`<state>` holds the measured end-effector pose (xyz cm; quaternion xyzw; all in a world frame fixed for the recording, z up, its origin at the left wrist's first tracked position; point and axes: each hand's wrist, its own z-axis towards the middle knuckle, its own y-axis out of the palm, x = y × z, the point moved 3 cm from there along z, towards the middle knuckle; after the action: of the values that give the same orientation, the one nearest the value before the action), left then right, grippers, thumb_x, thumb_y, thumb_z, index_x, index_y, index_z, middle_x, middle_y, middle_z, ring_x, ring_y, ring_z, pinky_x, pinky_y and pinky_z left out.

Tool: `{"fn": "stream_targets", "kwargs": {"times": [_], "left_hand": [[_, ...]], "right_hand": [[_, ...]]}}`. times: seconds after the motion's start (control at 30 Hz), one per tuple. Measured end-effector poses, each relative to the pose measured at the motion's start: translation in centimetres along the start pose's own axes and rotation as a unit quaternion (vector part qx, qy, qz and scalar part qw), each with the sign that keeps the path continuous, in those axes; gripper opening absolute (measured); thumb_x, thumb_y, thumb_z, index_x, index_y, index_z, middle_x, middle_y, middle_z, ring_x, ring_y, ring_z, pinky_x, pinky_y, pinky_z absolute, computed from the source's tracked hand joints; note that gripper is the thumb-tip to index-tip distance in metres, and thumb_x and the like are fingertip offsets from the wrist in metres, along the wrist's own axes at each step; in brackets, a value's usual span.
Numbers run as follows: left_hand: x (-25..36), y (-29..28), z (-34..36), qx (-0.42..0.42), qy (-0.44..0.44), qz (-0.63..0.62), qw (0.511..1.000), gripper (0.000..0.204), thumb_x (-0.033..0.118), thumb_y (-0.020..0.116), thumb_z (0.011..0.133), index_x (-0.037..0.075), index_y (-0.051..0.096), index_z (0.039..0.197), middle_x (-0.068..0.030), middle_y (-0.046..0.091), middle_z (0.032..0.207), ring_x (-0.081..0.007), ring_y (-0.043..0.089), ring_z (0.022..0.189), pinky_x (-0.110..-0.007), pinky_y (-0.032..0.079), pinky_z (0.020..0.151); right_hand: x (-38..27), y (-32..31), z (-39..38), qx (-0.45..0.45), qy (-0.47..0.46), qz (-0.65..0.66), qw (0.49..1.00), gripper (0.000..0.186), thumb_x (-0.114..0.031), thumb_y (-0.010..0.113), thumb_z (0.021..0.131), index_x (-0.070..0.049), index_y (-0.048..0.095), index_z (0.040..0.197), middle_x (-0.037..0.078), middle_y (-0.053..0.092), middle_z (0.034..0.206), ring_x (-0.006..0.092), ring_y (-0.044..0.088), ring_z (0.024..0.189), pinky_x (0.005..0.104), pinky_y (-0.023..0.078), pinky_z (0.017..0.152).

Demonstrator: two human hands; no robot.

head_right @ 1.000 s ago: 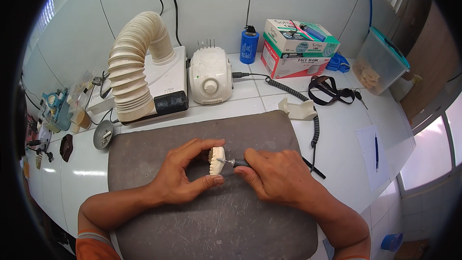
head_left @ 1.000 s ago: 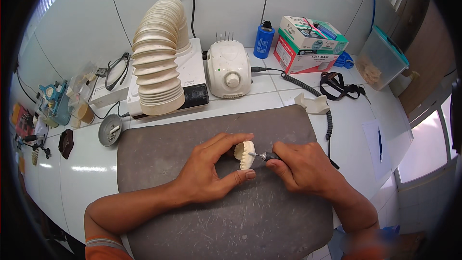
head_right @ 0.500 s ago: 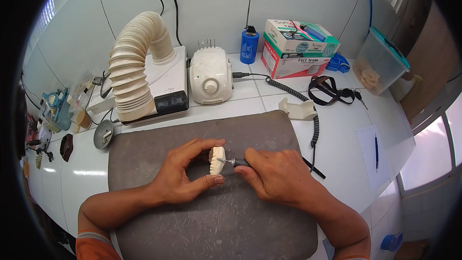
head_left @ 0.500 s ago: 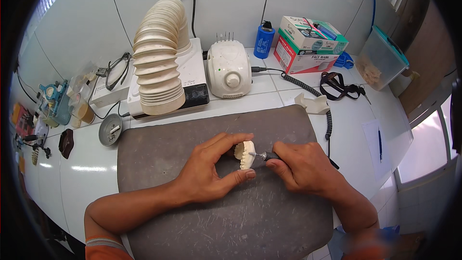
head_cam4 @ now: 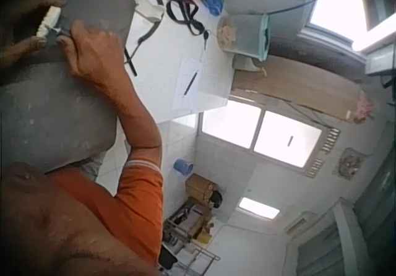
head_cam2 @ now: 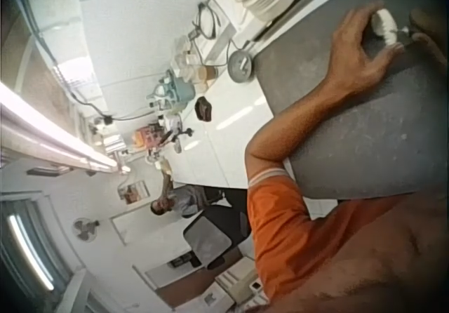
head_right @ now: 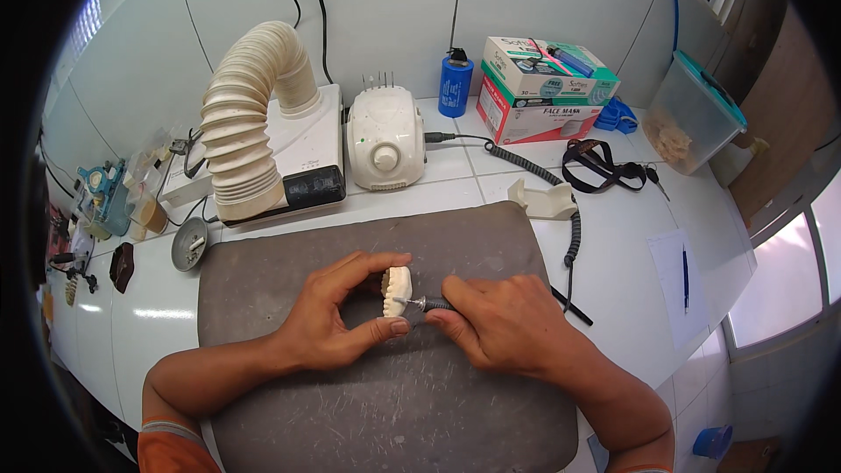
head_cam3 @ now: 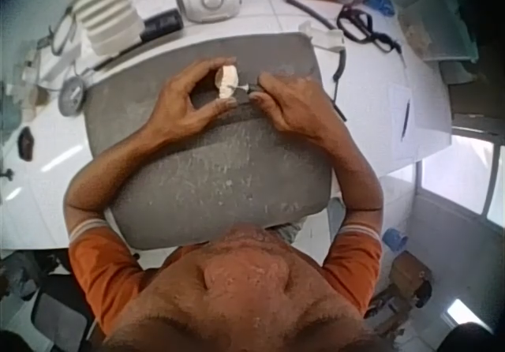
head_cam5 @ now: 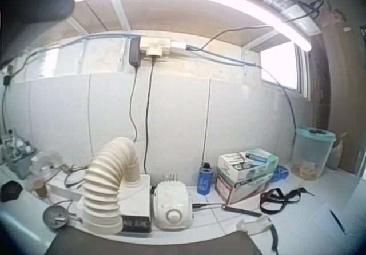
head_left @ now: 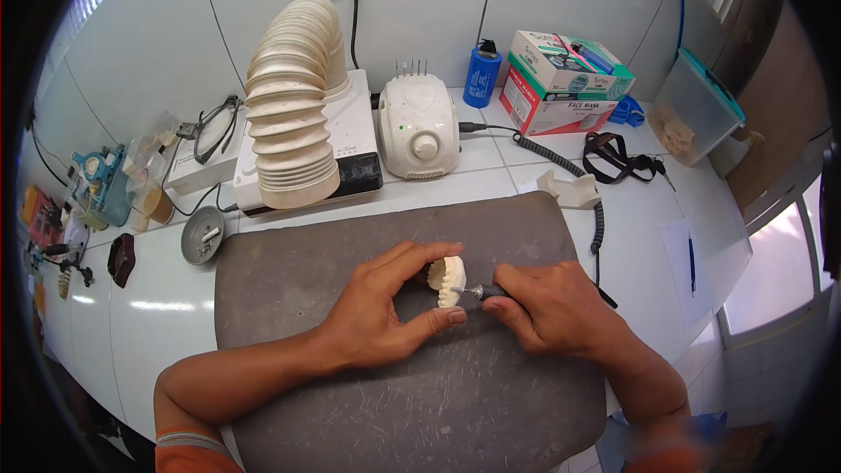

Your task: Refining and trimming a plaster dental model using a micromotor handpiece.

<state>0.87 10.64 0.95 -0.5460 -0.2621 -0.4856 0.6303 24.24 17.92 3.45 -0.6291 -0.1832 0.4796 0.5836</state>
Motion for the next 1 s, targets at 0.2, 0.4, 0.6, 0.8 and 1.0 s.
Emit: {"fn": "stream_targets", "kwargs": {"times": [0.2,0.4,0.6,0.8,1.0], "left_hand": [[0.04,0.0,0.01,0.002,0.004,0.002,1.0,0.072,0.03,0.093,0.093,0.005,0.064,0.153,-0.0162,0.071,0.119,-0.0286,0.072,0.109,-0.041,0.058,0.099],[0.07,0.02,0.04,-0.001,0.003,0.006,1.0,0.072,0.03,0.093,0.093,0.005,0.063,0.154,-0.016,0.071,0.119,-0.0286,0.072,0.109,-0.041,0.058,0.098],[0.03,0.03,0.04,-0.001,0.002,0.002,1.0,0.072,0.029,0.094,0.093,0.005,0.063,0.154,-0.0161,0.071,0.118,-0.0286,0.071,0.108,-0.041,0.058,0.098],[-0.03,-0.02,-0.02,-0.001,0.004,0.006,1.0,0.072,0.029,0.094,0.093,0.005,0.063,0.154,-0.016,0.071,0.118,-0.0285,0.071,0.108,-0.041,0.058,0.098],[-0.02,0.15,0.11,0.0,0.007,0.006,1.0,0.072,0.029,0.093,0.093,0.005,0.063,0.154,-0.0159,0.071,0.117,-0.0286,0.071,0.108,-0.041,0.058,0.098]], "right_hand": [[0.0,-0.14,-0.03,-0.003,-0.001,0.004,1.0,0.042,-0.045,0.063,0.113,-0.007,0.058,0.095,0.016,0.071,0.077,0.0436,0.069,0.066,0.0536,0.051,0.059],[0.03,-0.14,0.0,-0.009,-0.004,0.003,1.0,0.043,-0.045,0.063,0.113,-0.007,0.058,0.096,0.016,0.072,0.078,0.0437,0.069,0.066,0.0539,0.051,0.059],[0.06,-0.17,0.01,-0.014,-0.003,0.011,1.0,0.042,-0.045,0.063,0.113,-0.007,0.059,0.096,0.016,0.072,0.077,0.0436,0.07,0.067,0.0538,0.051,0.06],[-0.07,-0.23,0.09,-0.018,-0.006,0.011,1.0,0.042,-0.045,0.063,0.113,-0.007,0.059,0.096,0.016,0.072,0.078,0.0435,0.07,0.067,0.054,0.052,0.06],[0.41,-0.24,-0.06,0.001,0.003,0.008,1.0,0.042,-0.045,0.063,0.113,-0.006,0.059,0.096,0.016,0.071,0.077,0.0436,0.069,0.066,0.0534,0.051,0.059]]}}
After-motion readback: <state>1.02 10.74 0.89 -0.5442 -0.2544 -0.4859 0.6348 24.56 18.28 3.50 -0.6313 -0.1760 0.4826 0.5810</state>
